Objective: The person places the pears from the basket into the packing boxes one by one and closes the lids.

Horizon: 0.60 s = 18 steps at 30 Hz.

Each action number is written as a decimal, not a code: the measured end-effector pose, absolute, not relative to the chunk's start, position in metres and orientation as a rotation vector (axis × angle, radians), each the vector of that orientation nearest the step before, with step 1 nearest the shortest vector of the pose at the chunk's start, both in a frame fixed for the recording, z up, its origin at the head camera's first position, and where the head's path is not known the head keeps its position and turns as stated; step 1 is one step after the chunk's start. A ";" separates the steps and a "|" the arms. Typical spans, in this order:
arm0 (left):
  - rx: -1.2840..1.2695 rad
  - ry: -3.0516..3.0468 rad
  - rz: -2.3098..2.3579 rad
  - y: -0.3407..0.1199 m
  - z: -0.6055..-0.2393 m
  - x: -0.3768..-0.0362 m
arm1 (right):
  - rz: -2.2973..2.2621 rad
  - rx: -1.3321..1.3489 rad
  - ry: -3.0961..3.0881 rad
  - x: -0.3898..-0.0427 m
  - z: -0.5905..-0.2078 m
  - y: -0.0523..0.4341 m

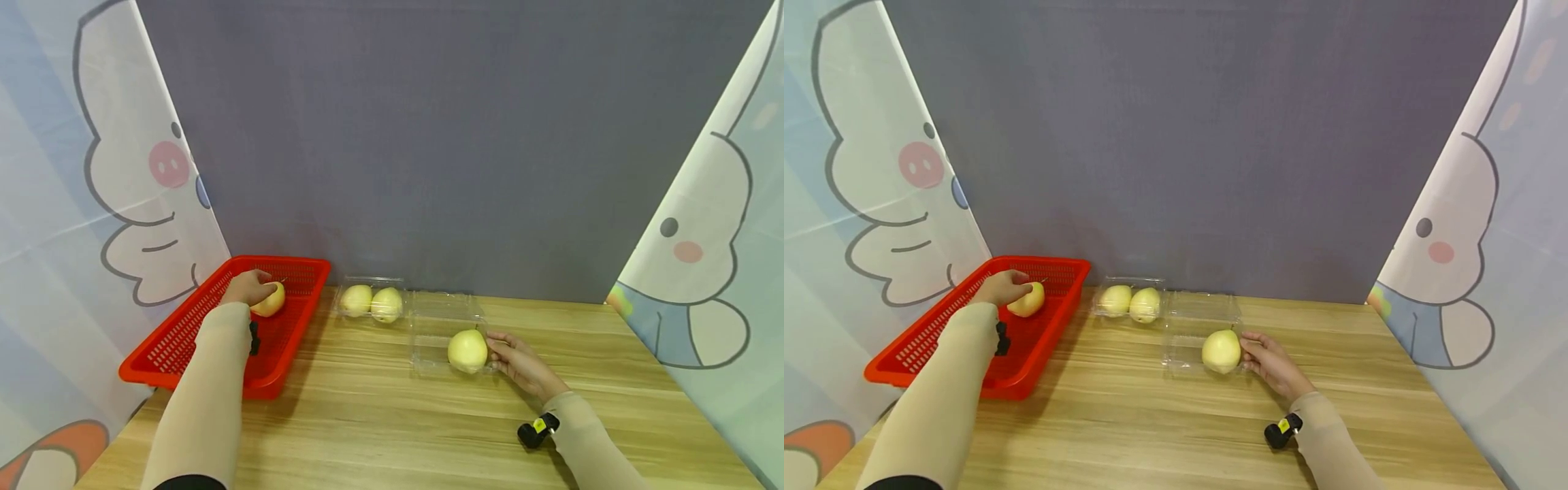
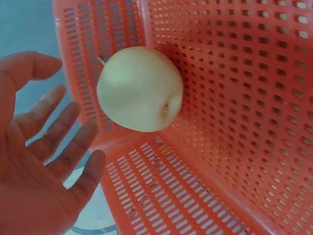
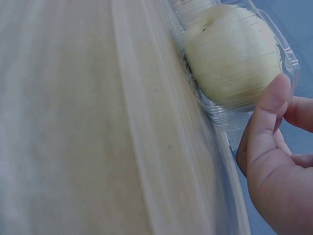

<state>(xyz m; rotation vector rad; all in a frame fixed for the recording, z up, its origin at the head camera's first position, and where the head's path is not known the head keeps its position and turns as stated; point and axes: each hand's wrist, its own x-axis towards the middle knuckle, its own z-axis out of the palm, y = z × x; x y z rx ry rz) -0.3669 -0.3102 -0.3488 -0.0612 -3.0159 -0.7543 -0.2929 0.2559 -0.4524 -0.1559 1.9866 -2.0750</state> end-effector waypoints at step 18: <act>0.064 -3.171 -0.682 -0.310 -0.382 -0.379 | -2.082 -0.174 1.966 -0.294 -0.453 0.256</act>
